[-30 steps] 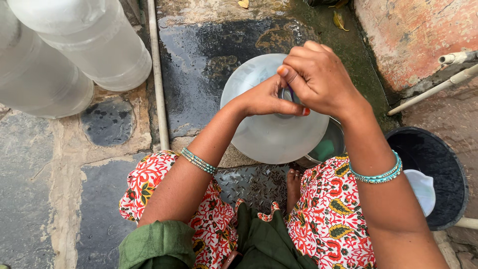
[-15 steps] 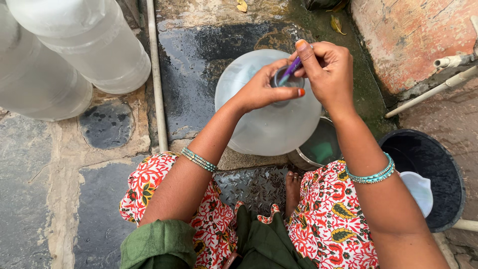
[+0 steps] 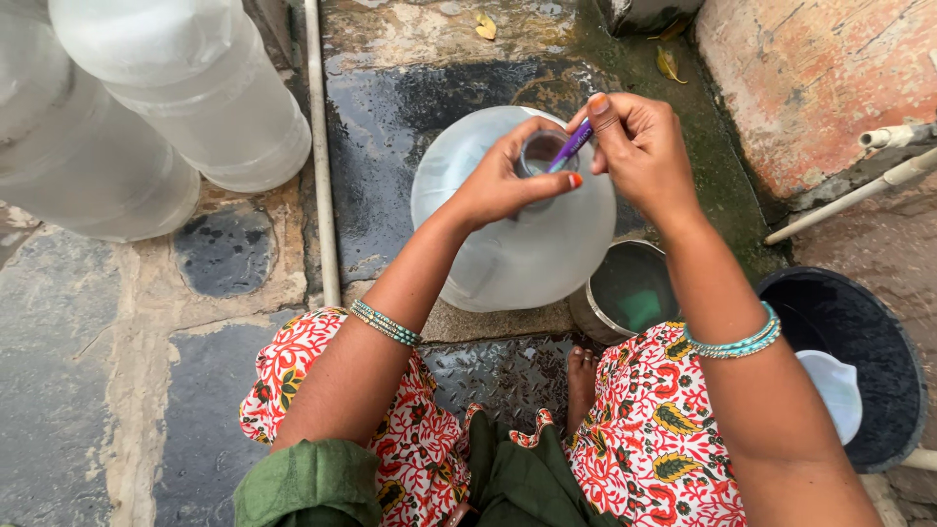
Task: The person cleans a large plastic water dispenser by first scrubbing the inside of the neck with a toothbrush and then wiping the exterior surface with a green sponge. The person uses water from a nearby bucket to rinse the tools during the process.
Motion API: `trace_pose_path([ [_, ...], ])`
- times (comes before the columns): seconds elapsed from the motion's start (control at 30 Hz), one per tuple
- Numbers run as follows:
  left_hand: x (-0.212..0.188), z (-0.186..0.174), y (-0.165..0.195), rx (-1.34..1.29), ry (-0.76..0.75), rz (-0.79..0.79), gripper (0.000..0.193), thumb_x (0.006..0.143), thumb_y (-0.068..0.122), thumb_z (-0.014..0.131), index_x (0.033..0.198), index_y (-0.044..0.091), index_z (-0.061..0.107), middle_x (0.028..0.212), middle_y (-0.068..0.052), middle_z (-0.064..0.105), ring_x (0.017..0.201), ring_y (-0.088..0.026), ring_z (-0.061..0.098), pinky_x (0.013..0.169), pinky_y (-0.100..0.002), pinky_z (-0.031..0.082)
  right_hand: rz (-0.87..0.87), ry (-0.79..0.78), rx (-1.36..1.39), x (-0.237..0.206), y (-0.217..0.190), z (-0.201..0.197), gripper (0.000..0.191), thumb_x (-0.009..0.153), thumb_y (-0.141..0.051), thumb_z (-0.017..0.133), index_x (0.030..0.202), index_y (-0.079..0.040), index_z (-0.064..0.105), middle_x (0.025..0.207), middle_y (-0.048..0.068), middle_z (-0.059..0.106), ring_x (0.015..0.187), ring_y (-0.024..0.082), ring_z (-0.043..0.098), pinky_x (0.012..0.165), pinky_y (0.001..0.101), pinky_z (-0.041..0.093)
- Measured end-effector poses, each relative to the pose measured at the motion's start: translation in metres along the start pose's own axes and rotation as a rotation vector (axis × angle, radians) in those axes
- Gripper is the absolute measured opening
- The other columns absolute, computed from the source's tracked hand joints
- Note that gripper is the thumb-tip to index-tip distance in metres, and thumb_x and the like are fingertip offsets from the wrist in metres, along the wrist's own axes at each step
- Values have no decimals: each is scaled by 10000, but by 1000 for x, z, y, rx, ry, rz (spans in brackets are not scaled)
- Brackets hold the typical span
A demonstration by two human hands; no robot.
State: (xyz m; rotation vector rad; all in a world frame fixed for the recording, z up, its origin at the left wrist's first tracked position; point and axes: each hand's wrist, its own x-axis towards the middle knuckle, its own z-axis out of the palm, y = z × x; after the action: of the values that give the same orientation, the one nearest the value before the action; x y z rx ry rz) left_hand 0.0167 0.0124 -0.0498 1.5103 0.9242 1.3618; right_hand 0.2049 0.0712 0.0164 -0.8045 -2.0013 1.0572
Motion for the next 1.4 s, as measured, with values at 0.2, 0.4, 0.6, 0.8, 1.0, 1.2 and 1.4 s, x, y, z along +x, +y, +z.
trace_pose_path([
  [0.2, -9, 6, 1, -15, -199, 26, 436, 881, 260, 865, 1175, 84, 596, 1091, 13, 626, 1076, -86, 578, 1004, -282, 494, -383, -303, -169, -1, -21, -16, 359, 1152, -273, 557, 969, -2, 706, 904, 59, 694, 822, 112, 660, 734, 278, 515],
  [0.4, -18, 21, 2, 228, 126, 14, 493, 844, 345, 869, 1178, 87, 614, 1023, -41, 685, 985, -159, 647, 895, -323, 553, -264, -168, -176, -1, -18, 0, 365, 1094, -306, 597, 940, -2, 727, 839, 66, 655, 680, 120, 603, 610, 278, 467],
  [0.6, -13, 25, 6, 459, 352, 160, 675, 706, 391, 900, 1219, 88, 582, 1077, -144, 743, 1000, -319, 753, 852, -385, 580, -196, -23, -64, -4, -13, 13, 413, 1099, -368, 589, 934, -16, 729, 879, 29, 639, 663, 72, 613, 583, 220, 489],
  [0.8, -4, -3, 13, 451, 112, 232, 683, 669, 313, 919, 1227, 77, 603, 1076, -135, 739, 1004, -305, 741, 897, -375, 561, -237, -26, -50, -9, -22, 16, 404, 1115, -358, 579, 957, -17, 728, 896, 25, 633, 681, 69, 623, 595, 220, 498],
  [1.0, -6, -16, 20, 385, -174, 157, 731, 658, 232, 931, 1286, 56, 599, 1135, -105, 724, 1078, -241, 700, 980, -362, 535, -250, -81, -170, -17, -37, 19, 371, 1108, -316, 559, 943, -28, 725, 865, 61, 636, 645, 153, 621, 584, 296, 469],
  [1.2, -14, -14, 24, 281, -212, 87, 633, 721, 246, 935, 1252, 68, 639, 1164, -73, 725, 1110, -198, 684, 1017, -353, 530, -438, -181, -405, -21, -36, 19, 312, 1094, -282, 568, 1024, -14, 712, 911, 147, 661, 778, 305, 648, 663, 403, 487],
  [1.4, -14, -10, 29, 123, -165, 40, 640, 770, 306, 914, 1290, 76, 620, 1189, -9, 670, 1159, -134, 594, 1046, -321, 450, -339, -127, -270, -17, -50, 16, 271, 1124, -239, 555, 1015, -43, 708, 939, 105, 697, 784, 207, 694, 666, 351, 535],
])
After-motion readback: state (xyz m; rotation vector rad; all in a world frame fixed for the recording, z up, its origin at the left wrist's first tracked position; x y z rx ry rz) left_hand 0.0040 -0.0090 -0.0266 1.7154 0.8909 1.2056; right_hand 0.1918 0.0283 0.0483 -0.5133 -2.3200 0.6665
